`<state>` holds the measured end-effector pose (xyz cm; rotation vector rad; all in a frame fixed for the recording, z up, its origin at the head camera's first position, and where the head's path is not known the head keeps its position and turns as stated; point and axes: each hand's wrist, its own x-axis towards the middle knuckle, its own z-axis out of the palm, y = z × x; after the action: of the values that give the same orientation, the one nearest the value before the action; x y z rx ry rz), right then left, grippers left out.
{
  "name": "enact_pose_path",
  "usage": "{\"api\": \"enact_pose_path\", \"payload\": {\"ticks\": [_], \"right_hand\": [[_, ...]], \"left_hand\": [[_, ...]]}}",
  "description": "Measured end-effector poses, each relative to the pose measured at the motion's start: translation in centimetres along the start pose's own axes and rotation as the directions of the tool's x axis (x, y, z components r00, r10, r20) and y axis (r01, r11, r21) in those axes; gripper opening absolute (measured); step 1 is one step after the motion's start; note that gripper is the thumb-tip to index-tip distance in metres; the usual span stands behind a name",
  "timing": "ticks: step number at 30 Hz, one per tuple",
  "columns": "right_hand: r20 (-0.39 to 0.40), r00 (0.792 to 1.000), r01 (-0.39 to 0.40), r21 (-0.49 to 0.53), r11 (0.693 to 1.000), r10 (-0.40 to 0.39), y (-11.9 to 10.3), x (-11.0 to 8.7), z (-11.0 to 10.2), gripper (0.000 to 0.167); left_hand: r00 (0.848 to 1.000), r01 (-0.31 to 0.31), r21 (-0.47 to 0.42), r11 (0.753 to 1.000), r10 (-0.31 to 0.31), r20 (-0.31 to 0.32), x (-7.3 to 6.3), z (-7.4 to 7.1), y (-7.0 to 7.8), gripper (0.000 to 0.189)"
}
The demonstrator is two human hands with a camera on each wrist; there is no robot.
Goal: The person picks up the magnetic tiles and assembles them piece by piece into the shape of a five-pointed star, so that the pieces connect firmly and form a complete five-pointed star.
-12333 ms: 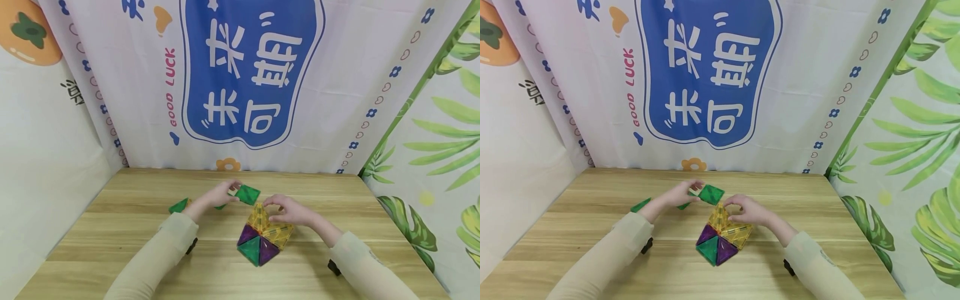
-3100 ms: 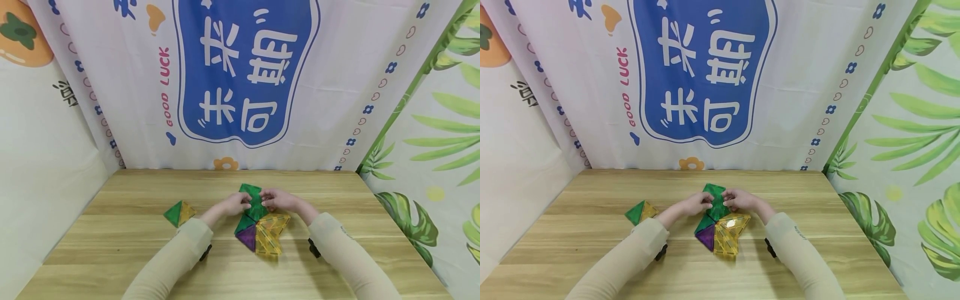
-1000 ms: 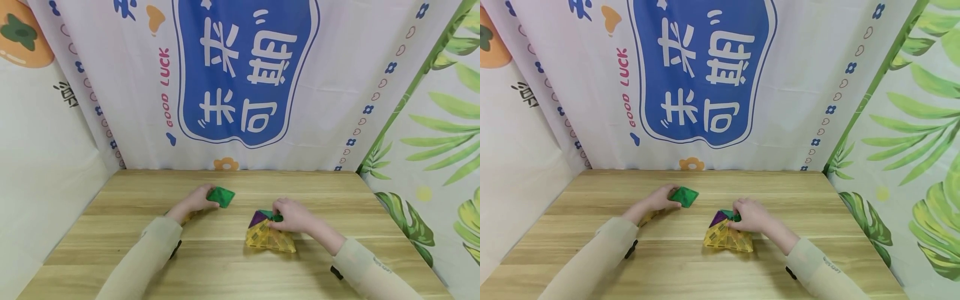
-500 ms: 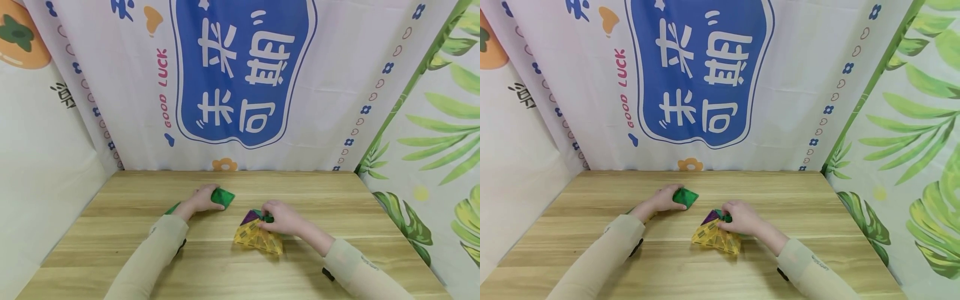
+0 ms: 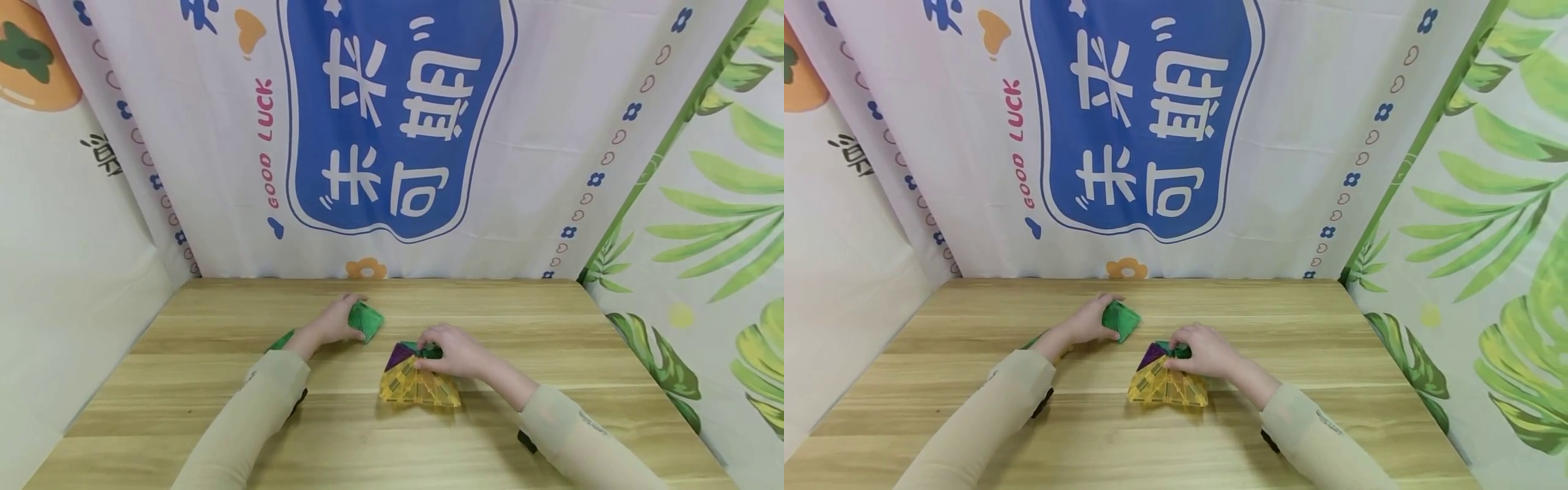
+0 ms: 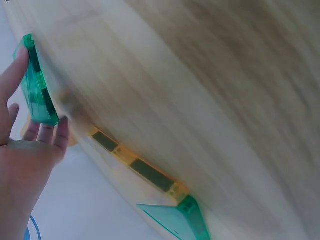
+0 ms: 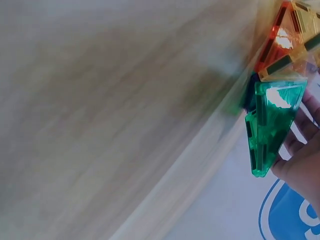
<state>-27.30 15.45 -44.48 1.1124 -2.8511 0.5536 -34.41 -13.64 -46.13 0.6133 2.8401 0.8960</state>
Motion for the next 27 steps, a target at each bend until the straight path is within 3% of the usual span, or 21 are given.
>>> {"api": "enact_pose_path", "payload": {"ticks": [3, 7, 13, 19, 27], "right_hand": [[0.01, 1.0, -0.017, 0.035, 0.999, 0.017, 0.3, 0.4, 0.0, 0.034], [-0.006, 0.998, -0.057, 0.062, 0.996, 0.058, 0.8, 1.0, -0.2, 0.028], [-0.056, 0.996, -0.067, 0.07, 0.995, 0.071, 1.0, 1.8, -0.5, 0.021], [-0.069, 0.995, -0.065, 0.09, 0.994, 0.071, 1.0, 2.9, -0.9, 0.022], [-0.095, 0.992, -0.06, 0.173, 0.983, 0.078, 1.1, 4.5, -1.6, 0.028]], "left_hand": [[0.998, -0.024, -0.051, 0.998, 0.022, -0.051, 0.1, -0.2, 0.4, 0.082], [0.994, -0.051, -0.057, 0.997, 0.045, -0.1, 0.2, -0.6, 1.0, 0.073], [0.99, -0.092, -0.064, 0.994, 0.085, -0.108, 0.3, -1.0, 1.5, 0.049], [0.976, -0.186, -0.065, 0.98, 0.176, -0.13, 0.5, -1.2, 3.0, 0.028], [0.973, -0.219, -0.098, 0.971, 0.21, -0.093, 1.2, -1.4, 6.1, 0.024]]}}
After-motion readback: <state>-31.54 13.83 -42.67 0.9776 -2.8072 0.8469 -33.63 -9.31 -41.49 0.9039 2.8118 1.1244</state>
